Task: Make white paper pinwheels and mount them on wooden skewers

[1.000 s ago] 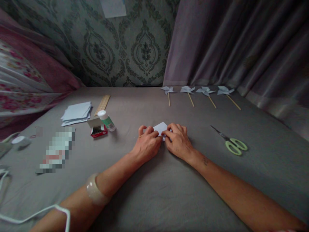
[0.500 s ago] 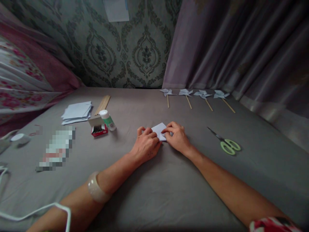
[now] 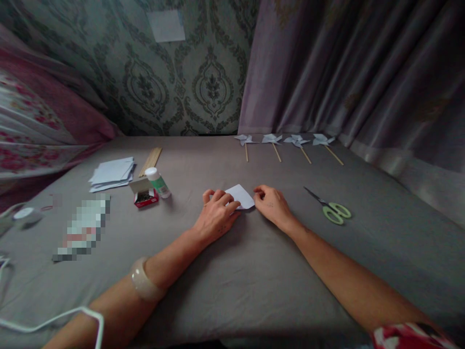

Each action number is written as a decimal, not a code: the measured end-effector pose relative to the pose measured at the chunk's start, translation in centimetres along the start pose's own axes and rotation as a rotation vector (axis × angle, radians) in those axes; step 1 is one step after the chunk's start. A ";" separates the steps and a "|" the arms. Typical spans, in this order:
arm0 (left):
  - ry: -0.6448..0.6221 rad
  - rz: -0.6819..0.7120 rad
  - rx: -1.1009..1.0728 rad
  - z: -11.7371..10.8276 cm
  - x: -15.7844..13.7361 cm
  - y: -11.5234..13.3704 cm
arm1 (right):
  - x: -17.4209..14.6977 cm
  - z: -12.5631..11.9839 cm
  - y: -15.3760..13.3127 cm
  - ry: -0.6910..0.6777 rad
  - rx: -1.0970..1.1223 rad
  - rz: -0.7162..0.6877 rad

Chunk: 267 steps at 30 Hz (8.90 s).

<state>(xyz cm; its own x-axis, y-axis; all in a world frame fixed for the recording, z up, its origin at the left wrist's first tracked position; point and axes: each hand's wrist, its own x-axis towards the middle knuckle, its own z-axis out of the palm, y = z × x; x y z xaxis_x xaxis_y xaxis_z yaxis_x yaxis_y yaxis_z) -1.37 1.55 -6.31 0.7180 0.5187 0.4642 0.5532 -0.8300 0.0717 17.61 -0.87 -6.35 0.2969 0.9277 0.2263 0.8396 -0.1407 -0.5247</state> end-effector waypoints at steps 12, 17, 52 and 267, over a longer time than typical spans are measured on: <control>0.014 0.069 0.065 -0.2 -0.1 0.1 | -0.7 -0.2 -0.3 -0.089 0.023 -0.060; 0.075 -0.026 0.027 -0.2 -0.2 -1.4 | -0.7 -0.2 0.1 -0.070 -0.012 -0.458; -0.154 -0.055 -0.144 -0.7 -0.1 -2.0 | -2.0 -0.7 -1.1 -0.327 0.079 -0.411; -0.063 0.148 0.031 -1.2 -0.7 -2.7 | -2.6 -1.6 -1.2 -0.305 -0.298 -0.590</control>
<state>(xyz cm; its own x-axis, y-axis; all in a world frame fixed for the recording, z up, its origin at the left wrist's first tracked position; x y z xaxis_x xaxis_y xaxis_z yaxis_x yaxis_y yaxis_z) -3.84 3.22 -5.78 0.8172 0.4034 0.4117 0.4510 -0.8923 -0.0210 16.57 -3.63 -4.93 -0.3473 0.9271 0.1409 0.9218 0.3651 -0.1300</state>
